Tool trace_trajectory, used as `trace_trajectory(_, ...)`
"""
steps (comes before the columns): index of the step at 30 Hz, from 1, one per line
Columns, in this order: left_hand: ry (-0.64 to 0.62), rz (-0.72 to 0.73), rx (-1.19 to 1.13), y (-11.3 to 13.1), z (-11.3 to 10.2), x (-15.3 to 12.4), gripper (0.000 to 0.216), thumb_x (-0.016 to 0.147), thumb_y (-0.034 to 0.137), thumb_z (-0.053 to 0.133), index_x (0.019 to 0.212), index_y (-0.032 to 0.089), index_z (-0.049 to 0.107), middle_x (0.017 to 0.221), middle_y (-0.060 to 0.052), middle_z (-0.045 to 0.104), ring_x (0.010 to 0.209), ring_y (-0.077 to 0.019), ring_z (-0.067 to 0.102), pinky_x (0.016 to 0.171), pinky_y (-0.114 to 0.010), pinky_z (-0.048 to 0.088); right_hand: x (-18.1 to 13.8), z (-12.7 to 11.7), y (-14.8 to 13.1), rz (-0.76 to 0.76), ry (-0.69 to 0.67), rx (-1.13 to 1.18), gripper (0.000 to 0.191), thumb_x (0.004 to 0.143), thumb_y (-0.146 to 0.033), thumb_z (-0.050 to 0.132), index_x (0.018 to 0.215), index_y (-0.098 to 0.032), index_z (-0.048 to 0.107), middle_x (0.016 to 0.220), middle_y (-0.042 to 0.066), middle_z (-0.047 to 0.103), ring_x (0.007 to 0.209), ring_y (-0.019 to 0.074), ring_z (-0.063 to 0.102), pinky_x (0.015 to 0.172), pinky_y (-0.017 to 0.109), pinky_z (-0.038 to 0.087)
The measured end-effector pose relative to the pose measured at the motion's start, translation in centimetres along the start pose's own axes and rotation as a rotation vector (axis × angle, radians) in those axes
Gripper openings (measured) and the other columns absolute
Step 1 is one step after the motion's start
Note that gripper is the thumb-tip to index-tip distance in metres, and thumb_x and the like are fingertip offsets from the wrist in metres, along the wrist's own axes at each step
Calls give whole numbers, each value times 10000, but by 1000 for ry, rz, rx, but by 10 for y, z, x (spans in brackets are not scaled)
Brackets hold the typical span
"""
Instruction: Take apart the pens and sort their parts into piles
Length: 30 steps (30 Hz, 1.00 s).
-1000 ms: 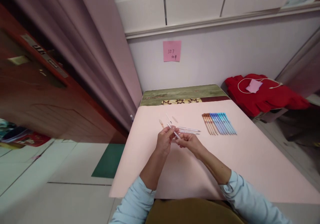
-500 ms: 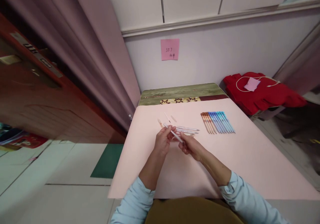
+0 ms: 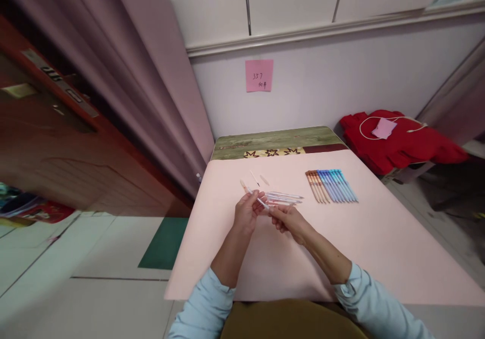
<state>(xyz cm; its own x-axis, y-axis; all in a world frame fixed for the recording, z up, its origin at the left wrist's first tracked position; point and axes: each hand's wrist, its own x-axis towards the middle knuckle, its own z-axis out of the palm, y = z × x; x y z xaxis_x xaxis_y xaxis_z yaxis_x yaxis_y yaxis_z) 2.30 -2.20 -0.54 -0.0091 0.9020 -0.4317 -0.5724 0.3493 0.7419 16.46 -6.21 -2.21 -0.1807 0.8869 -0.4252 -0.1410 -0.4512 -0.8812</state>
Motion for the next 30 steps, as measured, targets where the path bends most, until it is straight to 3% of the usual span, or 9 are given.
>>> trace_trajectory(6, 73, 5, -22, -2, 4, 5, 212, 752, 184, 750, 897, 113, 612, 851, -95, 719, 685, -140, 686, 661, -253, 561, 3, 1, 2, -162, 163, -66, 476, 548, -489, 849, 746, -196, 530, 557, -65, 528, 482, 89, 502, 445, 205, 398)
trace_trajectory(8, 71, 25, -28, 0, 6, 5, 210, 756, 188, 749, 898, 115, 613, 856, -92, 719, 683, -133, 684, 669, -248, 561, 4, 0, 1, -110, 123, -50, 472, 619, -572, 784, 765, -194, 542, 559, -55, 532, 454, 88, 488, 417, 206, 385)
trace_trajectory(12, 29, 37, -16, 5, 7, 4, 201, 768, 191, 738, 915, 115, 625, 883, -97, 720, 713, -137, 687, 697, -257, 564, 4, -2, -2, 97, 0, 20, 570, 821, -705, 471, 733, -157, 599, 512, -20, 513, 376, 70, 416, 346, 194, 266)
trace_trajectory(14, 25, 35, -11, 7, 6, 4, 199, 771, 195, 738, 916, 115, 628, 885, -100, 719, 709, -137, 684, 699, -260, 563, 3, -2, -2, 67, 15, 49, 487, 779, -640, 599, 721, -157, 596, 534, -21, 534, 399, 61, 424, 364, 186, 275)
trace_trajectory(17, 44, 40, -20, 7, 4, 5, 192, 774, 188, 734, 912, 115, 622, 887, -100, 716, 701, -133, 681, 702, -261, 562, 2, -2, -3, -6, 34, 109, 421, 618, -476, 824, 807, -189, 581, 679, -24, 618, 530, 81, 541, 461, 185, 390)
trace_trajectory(19, 48, 40, -21, 7, 3, 5, 196, 774, 183, 734, 919, 114, 621, 899, -102, 717, 714, -138, 685, 713, -266, 564, 2, -1, -2, 20, 0, 132, 439, 658, -527, 786, 879, -199, 597, 699, -21, 626, 529, 83, 547, 453, 186, 383)
trace_trajectory(23, 42, 35, -18, 7, 3, 7, 184, 781, 182, 727, 919, 110, 628, 909, -108, 717, 728, -147, 689, 718, -280, 570, 2, 0, -2, 49, -59, 116, 479, 786, -631, 609, 848, -157, 635, 517, -52, 499, 380, 47, 373, 358, 178, 215)
trace_trajectory(30, 129, 121, -50, 19, -9, 22, 149, 785, 163, 722, 890, 112, 628, 884, -104, 715, 727, -150, 693, 758, -311, 578, -5, -2, -10, 33, -27, -8, 399, 643, -512, 792, 722, -175, 593, 680, 8, 641, 508, 78, 539, 435, 186, 363)
